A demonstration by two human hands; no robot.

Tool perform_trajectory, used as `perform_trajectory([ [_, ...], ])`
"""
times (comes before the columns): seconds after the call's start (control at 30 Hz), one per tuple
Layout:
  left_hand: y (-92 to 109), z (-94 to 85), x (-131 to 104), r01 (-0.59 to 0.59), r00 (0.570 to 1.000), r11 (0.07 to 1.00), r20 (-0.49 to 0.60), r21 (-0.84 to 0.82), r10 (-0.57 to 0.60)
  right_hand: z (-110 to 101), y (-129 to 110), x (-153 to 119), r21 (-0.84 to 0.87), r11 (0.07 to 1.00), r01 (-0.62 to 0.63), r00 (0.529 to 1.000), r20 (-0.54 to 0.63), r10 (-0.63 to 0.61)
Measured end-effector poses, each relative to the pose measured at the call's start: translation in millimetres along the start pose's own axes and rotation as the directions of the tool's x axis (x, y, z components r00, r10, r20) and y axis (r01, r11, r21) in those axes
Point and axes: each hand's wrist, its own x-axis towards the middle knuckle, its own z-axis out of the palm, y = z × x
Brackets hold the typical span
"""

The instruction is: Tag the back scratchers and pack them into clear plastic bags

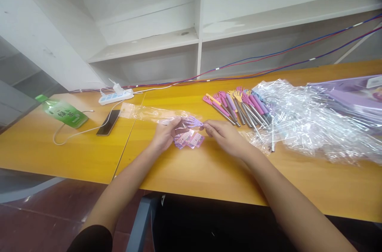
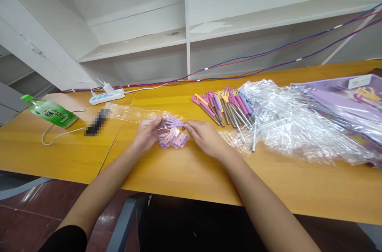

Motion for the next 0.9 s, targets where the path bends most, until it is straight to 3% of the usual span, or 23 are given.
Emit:
perform_trajectory([
  [0.3, -2, 0.9, 0, -0.044, 0.998, 0.996, 0.04, 0.075, 0.041, 3, 4, 2, 0.01, 0.999, 0.039, 0.993, -0.113, -0.037],
  [0.5, -15, -3.8, 1, -0.13, 0.991, 0.963, 0.052, 0.237, 0.121, 11, 5, 3, 0.033, 0.999, 0.011, 0.993, -0.121, -0.007],
  [0.7, -20, -1.7, 2, -0.141, 0.99, 0.952, 0.051, 0.272, 0.132, 26, 4, 1, 0.266, 0.96, -0.088, 0.988, -0.101, 0.118],
  [0.9, -24, -1.7, 0, -0.136, 0.989, 0.945, 0.093, 0.298, 0.113, 32, 5, 2, 0.546, 0.817, -0.183, 0.96, -0.08, 0.268],
])
